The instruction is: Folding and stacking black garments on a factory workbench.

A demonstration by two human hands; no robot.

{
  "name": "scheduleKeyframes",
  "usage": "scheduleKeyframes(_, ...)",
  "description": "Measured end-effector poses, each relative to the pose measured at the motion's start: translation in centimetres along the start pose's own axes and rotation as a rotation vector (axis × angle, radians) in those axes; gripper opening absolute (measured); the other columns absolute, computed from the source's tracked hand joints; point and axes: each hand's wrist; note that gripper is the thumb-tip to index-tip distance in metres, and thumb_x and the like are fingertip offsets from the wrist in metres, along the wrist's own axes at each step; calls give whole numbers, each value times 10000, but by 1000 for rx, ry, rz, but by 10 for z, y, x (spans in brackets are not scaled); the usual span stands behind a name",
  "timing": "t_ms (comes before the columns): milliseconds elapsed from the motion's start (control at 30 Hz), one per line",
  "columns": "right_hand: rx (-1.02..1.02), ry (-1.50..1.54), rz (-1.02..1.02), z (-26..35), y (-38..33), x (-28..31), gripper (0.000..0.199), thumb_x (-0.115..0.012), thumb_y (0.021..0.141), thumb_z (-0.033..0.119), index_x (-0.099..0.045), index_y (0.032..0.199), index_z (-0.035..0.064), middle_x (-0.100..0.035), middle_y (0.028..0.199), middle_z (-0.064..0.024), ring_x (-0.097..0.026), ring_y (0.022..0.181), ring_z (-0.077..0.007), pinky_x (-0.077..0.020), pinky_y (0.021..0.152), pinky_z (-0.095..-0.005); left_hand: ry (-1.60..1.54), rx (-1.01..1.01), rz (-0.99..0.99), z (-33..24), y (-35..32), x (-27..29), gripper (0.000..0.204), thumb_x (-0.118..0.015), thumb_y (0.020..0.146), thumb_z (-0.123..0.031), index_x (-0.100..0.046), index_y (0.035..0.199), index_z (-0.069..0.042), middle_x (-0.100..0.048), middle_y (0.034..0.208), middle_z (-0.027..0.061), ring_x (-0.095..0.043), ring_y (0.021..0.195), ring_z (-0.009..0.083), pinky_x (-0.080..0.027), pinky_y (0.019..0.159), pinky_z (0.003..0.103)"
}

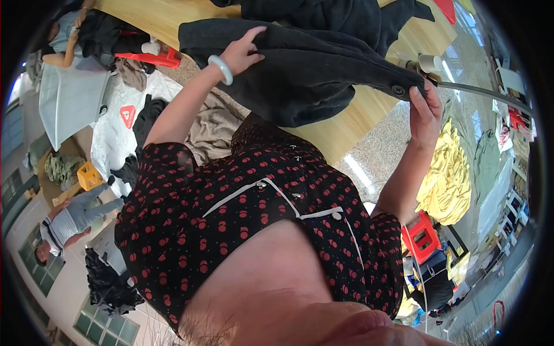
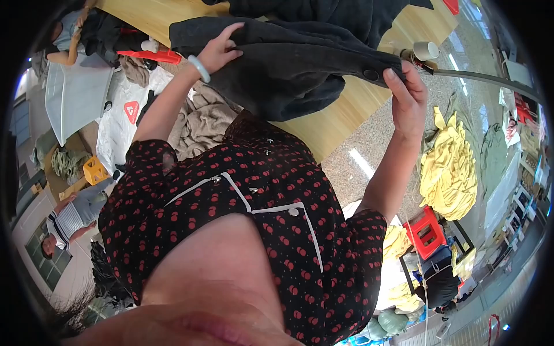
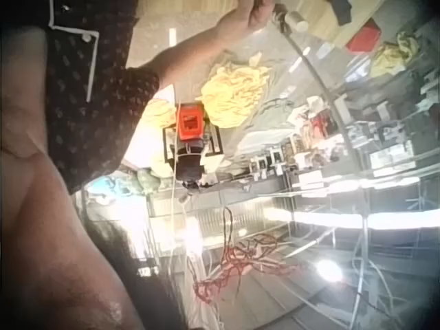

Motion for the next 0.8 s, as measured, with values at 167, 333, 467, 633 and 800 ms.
scheduleKeyframes(167, 99, 62, -60, 19, -9, -9, 226, -464, 802, 24, -510, 1018, -21, -528, 1029, -94, -483, 952, -172, -319, 885, -300, 400, -126, 13, -14, 22, 2, 413, -580, 715, -131, -419, 1095, -109, -544, 682, 148, -536, 672, 308, -424, 631, 366)
scheduleKeyframes(333, 290, 312, -246, 62, -45, 29, 295, -495, 791, 77, -443, 1061, -31, -524, 1024, -167, -504, 970, -267, -379, 867, -395, 424, -536, -133, -107, -6, 50, 236, -590, 625, -137, -492, 822, -53, -476, 809, 99, -475, 761, 274, -396, 677, 323)
scheduleKeyframes(467, 15, -99, -651, 19, -38, 34, 261, -533, 780, 89, -520, 1021, -12, -537, 1006, -105, -512, 913, -182, -397, 818, -285, 88, -307, 181, -87, 1, 41, 232, -564, 621, -102, -453, 801, -7, -457, 761, 94, -462, 734, 226, -375, 685, 273)
scheduleKeyframes(633, -345, -460, -549, -126, -19, 49, 306, -605, 741, 231, -567, 948, 9, -576, 794, -41, -508, 750, -108, -390, 693, -226, 168, 15, 323, 50, 34, -32, 380, -595, 630, -172, -494, 962, -16, -559, 890, 145, -532, 830, 281, -418, 746, 317)
scheduleKeyframes(800, -63, -1195, -584, -152, -8, 1, 216, -564, 711, 134, -539, 904, 41, -552, 874, -139, -497, 857, -314, -410, 739, -359, 551, 69, 497, 45, 46, -49, 435, -629, 653, -315, -519, 981, -51, -566, 940, 148, -527, 899, 292, -417, 766, 352)
Point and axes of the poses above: each hand's wrist, its own y-axis towards the middle knuckle, its own x-axis out of the back of the hand, z = x × y
